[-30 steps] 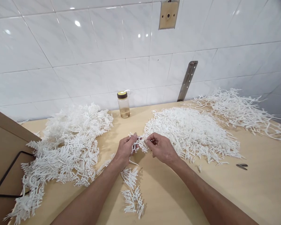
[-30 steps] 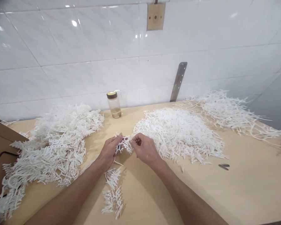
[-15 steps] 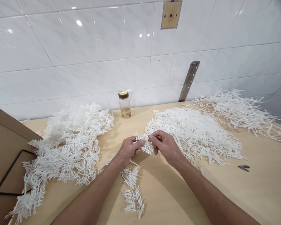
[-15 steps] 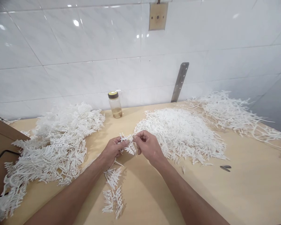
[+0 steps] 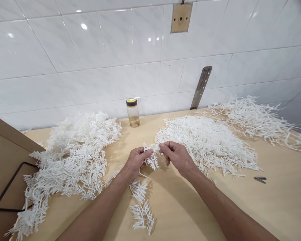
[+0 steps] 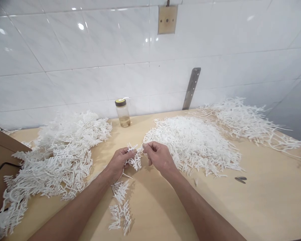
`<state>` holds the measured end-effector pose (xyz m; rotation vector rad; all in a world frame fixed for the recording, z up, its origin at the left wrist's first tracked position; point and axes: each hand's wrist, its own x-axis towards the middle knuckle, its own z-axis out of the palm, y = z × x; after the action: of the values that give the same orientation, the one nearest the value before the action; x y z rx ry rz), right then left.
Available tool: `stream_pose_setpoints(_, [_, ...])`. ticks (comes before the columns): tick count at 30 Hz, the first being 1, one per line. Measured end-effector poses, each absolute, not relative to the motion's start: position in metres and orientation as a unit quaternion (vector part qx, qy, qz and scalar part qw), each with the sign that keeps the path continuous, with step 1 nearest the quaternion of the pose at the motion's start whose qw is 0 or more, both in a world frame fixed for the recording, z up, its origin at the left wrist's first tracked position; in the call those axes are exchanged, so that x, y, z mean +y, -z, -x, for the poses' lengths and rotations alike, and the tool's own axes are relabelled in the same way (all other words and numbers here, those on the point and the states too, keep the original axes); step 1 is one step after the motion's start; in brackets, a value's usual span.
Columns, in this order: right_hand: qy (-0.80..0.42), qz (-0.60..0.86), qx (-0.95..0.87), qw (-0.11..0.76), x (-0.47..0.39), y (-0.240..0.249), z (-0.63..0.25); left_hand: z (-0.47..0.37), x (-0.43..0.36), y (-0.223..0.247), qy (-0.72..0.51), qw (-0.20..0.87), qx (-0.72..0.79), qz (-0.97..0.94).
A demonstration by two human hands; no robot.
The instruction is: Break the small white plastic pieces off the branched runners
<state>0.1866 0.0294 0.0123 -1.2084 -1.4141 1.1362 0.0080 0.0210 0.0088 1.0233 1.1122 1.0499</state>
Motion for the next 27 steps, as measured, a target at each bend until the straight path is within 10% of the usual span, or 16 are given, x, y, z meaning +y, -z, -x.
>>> stream_pose_setpoints(27, [-0.462, 0.51, -0.564, 0.457, 0.032, -0.002, -0.185, -0.015, 0.016, -0.013, -0.453, 0.621, 0.435, -0.47])
